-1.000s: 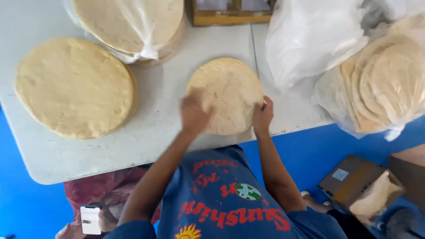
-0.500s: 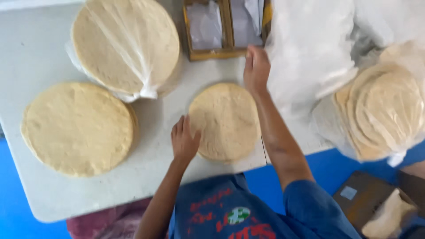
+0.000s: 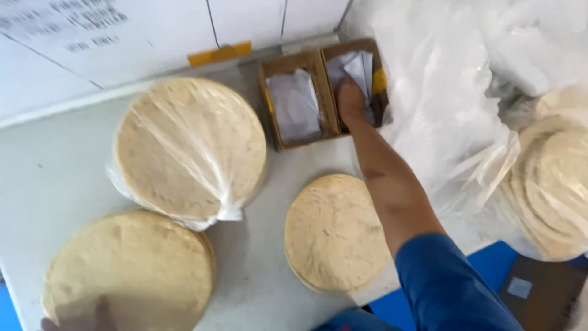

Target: The person packs circular pizza bases into plastic bags by hand, stacks the bags on a white table, and places them into cardboard boxes.

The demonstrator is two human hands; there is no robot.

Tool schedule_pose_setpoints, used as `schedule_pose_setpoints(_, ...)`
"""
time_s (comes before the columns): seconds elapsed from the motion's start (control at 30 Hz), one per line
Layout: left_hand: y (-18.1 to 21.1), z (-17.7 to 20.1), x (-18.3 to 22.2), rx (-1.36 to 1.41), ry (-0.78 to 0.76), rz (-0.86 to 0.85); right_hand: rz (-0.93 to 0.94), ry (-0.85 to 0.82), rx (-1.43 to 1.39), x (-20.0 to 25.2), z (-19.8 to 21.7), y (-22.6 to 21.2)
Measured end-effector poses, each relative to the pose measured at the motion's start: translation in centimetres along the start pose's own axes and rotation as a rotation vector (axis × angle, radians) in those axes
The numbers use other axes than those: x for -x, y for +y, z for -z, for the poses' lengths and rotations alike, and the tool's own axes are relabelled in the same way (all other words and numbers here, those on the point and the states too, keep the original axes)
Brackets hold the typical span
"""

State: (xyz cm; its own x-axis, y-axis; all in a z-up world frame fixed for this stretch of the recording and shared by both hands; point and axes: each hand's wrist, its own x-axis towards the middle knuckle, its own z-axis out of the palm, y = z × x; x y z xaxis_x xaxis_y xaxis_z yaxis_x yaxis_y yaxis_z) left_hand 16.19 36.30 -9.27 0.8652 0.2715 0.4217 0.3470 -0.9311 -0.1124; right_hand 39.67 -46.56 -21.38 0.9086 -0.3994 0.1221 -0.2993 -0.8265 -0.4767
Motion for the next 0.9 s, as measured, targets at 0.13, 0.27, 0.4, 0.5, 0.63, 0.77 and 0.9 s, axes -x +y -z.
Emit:
schedule_pose_setpoints(0.13,-3.1,-1.4,-2.5,0.039,-0.253,0.064,0.199,0.246,-0.114,7.9,14.4,-11.7)
schedule_pose_setpoints(0.27,-4.9,2.2,-3.3,0.027,-0.472,0.133,0.444,0.059,-0.195,20.8,25.7,-21.6)
schedule_pose_setpoints(0.4,-4.6,7.3,-5.6,0.357,-0.737,0.371,0.414,-0.127,-0.158,32.5,22.7,-19.8)
schedule_pose_setpoints(0.5,-6.4,5.7,-4.6,0.807,-0.642,0.561,0.12,-0.401,-0.259,37.8,19.1,-17.6)
schedule_pose_setpoints(0.63,-7.3,0.9,-1.0,0.531,-0.434,0.198,0.347,-0.26,0.018,41.5,14.8,-14.5)
schedule_pose_setpoints(0.77,1.7,9.0,-1.9,0.179,-0.439,0.071,0.237,-0.167,0.229,41.6,12.5,-13.8)
schedule_pose_setpoints(0.9,1.5,9.5,-1.5,0.221,-0.535,0.267,0.102,-0.037,0.196,42.8,11.9,-13.6)
